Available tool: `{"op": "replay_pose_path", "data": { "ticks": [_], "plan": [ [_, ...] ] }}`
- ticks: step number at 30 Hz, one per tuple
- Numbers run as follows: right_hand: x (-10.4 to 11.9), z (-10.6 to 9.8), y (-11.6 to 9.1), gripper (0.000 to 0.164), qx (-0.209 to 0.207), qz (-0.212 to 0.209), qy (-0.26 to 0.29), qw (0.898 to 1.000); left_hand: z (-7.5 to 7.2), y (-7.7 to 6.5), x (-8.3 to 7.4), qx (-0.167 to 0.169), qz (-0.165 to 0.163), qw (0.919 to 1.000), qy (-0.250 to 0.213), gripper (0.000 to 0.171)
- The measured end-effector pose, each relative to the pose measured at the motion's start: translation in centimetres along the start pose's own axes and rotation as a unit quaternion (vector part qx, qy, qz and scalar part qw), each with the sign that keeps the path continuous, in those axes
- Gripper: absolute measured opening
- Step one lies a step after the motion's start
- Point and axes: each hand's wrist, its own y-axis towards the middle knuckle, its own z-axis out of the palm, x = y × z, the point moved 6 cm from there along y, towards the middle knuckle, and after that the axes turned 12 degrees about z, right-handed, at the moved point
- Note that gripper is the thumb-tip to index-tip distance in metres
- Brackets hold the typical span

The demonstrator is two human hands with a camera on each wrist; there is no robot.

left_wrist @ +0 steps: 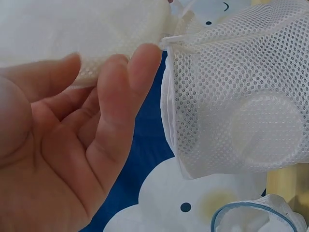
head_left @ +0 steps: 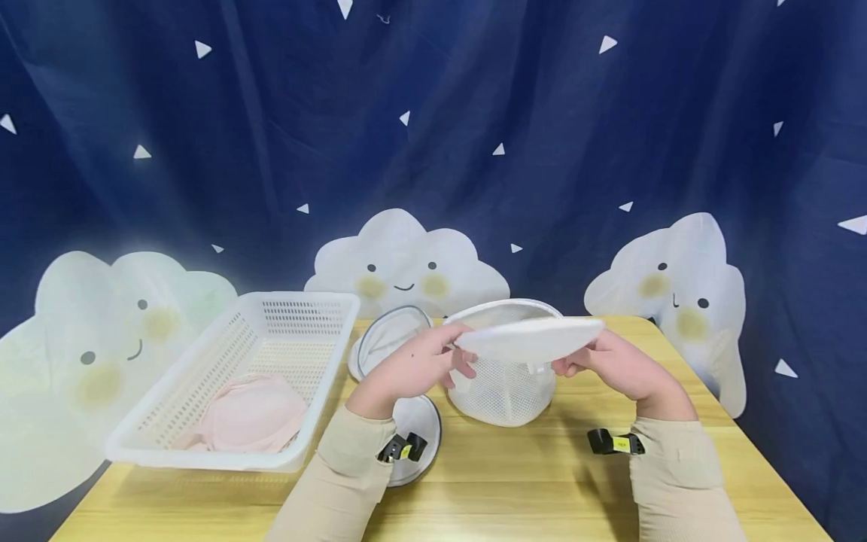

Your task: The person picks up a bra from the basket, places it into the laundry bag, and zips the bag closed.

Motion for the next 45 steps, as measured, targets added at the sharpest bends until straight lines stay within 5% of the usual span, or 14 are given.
{"op": "replay_pose_path", "data": {
  "ticks": [9,21,30,37,45],
  "plan": [
    [0.3,-0.2,0.1,0.025,-0.062,0.053,-0.018,0.996,-1.0,0.3,0.8,-0.088,-0.020,0.9950,0.042,0.018],
    [0.6,-0.2,0.9,0.016,-0.118,0.027,-0.020,0.992,-1.9,0.3,1.8,-0.193,-0.037,0.9770,0.082,0.011],
    [0.4,-0.3,1.6,0.060,-0.151,0.053,0.022,0.987,-2.0,0.5,3.1,-0.225,-0.079,0.9633,0.123,0.016],
    [0.2,-0.5,1.7,0.072,-0.171,0.081,0.011,0.982,-1.6,0.8,3.8,-0.243,-0.094,0.9580,0.119,0.062],
    [-0.2,-0.6,1.7,0.065,-0.200,0.106,-0.053,0.973,-0.9,0.9,3.9,-0.228,-0.101,0.9529,0.173,0.043]
  ]
}}
